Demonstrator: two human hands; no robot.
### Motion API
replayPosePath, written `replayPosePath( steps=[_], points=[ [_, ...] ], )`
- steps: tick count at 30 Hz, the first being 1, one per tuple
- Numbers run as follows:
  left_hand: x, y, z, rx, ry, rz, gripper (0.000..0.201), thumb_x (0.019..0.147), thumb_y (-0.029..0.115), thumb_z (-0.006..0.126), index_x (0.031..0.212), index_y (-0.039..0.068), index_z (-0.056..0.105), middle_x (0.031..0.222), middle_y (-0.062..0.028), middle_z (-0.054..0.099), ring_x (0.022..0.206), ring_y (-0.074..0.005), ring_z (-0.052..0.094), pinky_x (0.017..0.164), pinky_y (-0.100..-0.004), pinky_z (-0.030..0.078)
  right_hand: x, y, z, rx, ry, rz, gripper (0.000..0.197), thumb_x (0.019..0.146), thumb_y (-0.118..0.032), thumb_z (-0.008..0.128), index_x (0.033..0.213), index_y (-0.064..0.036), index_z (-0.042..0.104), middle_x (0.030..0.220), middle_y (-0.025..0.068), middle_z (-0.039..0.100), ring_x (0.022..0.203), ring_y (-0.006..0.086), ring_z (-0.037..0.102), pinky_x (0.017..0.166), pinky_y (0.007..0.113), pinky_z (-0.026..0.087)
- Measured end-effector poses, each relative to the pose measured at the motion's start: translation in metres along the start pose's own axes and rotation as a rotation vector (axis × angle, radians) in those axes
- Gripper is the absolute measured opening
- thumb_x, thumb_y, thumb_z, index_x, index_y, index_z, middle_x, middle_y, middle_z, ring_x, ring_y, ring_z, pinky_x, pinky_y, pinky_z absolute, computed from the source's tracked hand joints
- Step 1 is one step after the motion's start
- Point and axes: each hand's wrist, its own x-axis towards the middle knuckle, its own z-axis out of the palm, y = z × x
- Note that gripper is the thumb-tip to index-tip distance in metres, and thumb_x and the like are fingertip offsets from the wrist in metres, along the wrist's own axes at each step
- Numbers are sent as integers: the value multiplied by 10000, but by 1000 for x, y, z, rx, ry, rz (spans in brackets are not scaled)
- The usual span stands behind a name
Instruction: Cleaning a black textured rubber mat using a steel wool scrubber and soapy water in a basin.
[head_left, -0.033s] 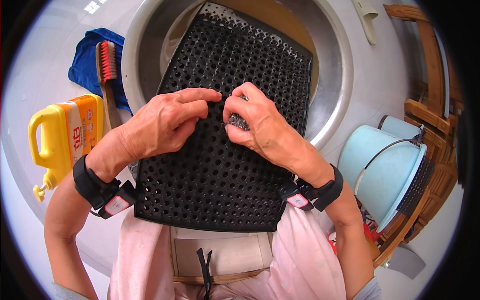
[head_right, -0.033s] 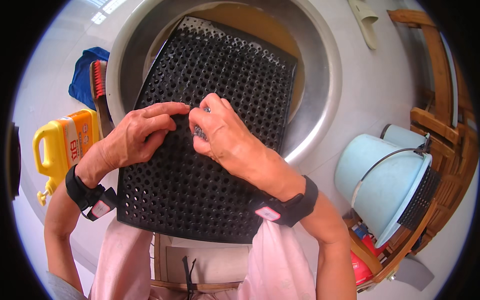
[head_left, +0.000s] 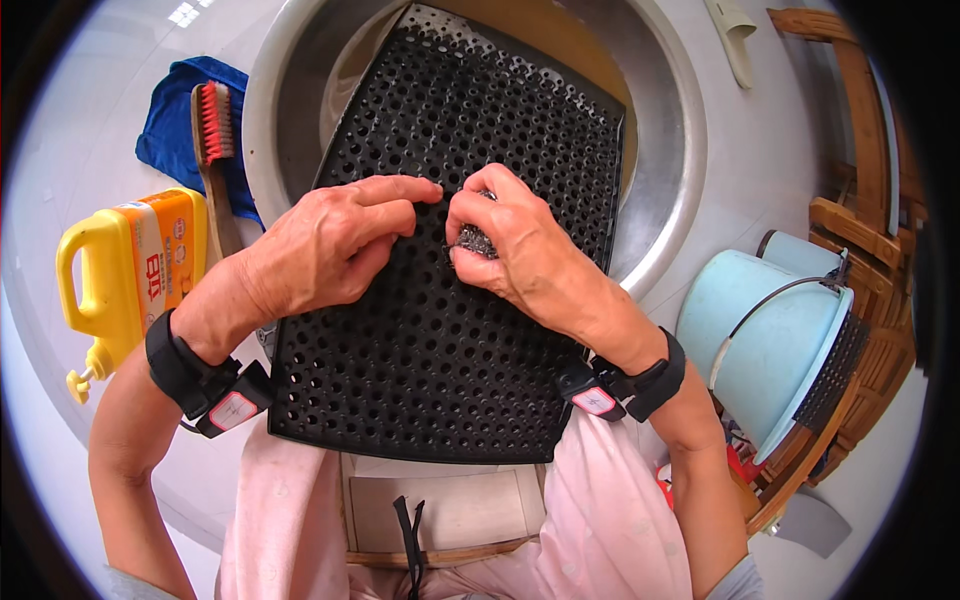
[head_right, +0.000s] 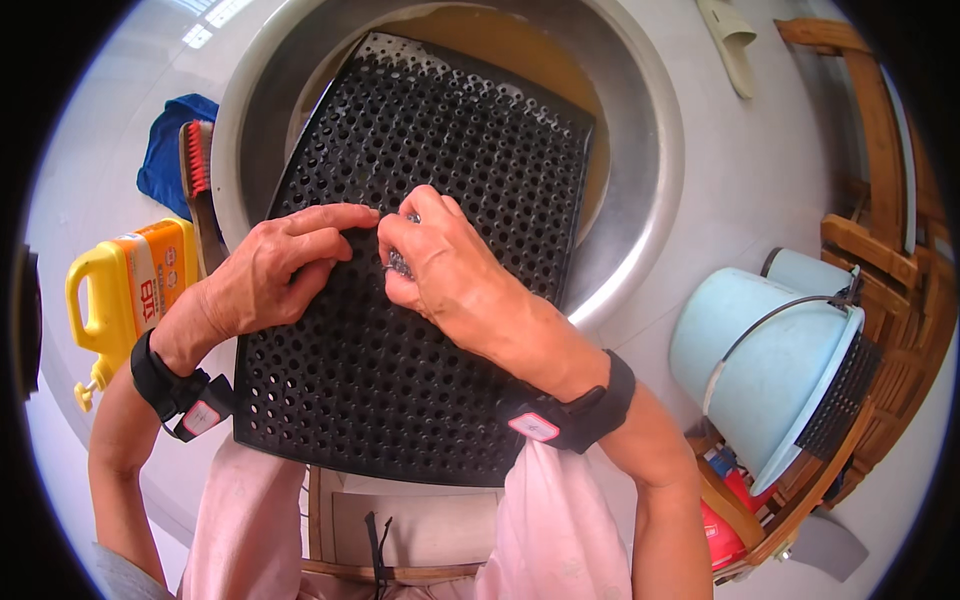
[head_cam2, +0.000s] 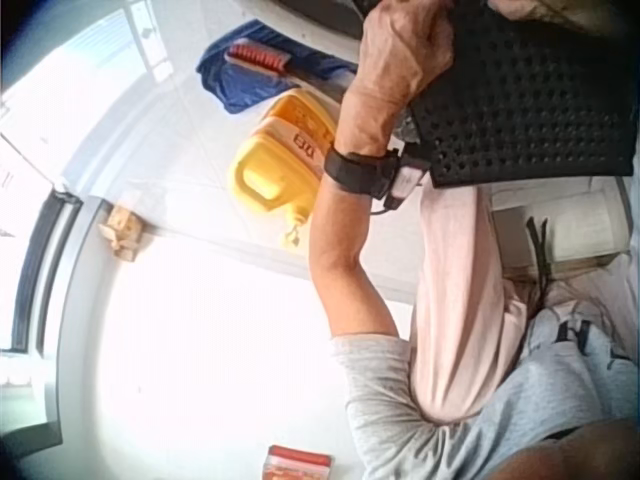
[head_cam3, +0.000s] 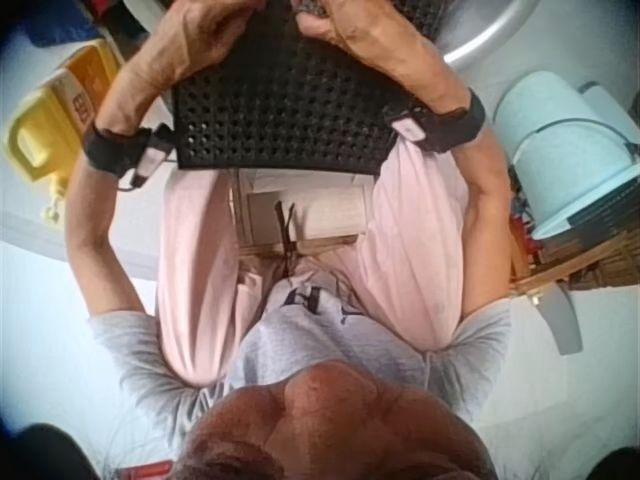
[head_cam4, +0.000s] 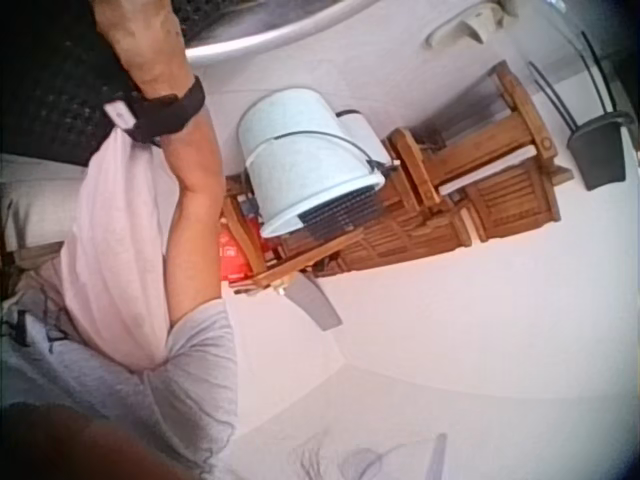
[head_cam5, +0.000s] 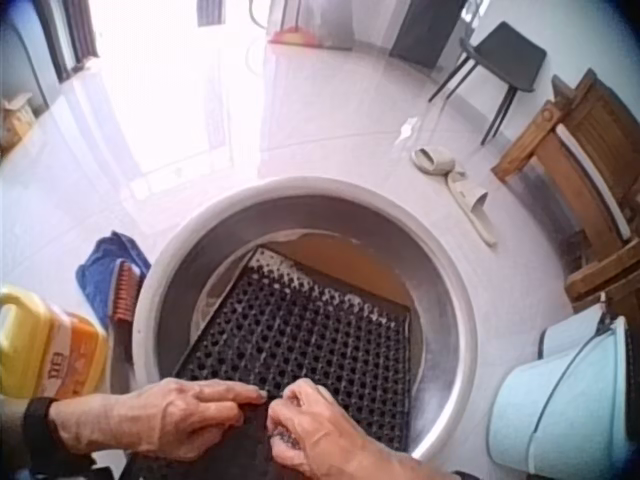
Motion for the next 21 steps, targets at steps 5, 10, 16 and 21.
replayPosePath(
  steps=[5,10,16,21],
  points=[
    [-2,-2,1,-5,13,-14,205,691,-131,526,851,-4,534,1217,-173,573,1096,-367,581,885,-390,515,0,-3,11,-133,180,44,122,747,-42,623,837,-15,544,961,145,499,878,304,540,751,369,457],
    [1,-1,0,4,13,-4,208,692,-131,527,853,1,534,1224,-176,571,1111,-362,577,901,-393,507,-1,2,0,-25,85,-51,113,756,-39,628,829,-17,544,913,136,511,847,301,543,740,374,456],
    [1,-1,0,-5,13,-11,207,694,-130,523,852,4,532,1228,-174,568,1122,-361,570,916,-392,499,4,3,-5,-56,91,18,130,761,-91,655,841,-28,574,876,126,537,847,290,567,761,351,467],
    [-6,-5,0,14,20,-6,171,713,-108,535,842,5,527,1229,-158,572,1072,-347,590,882,-386,508,12,31,-81,114,363,289,222,779,-241,685,861,-38,648,817,47,651,764,116,598,693,261,473]
  ],
)
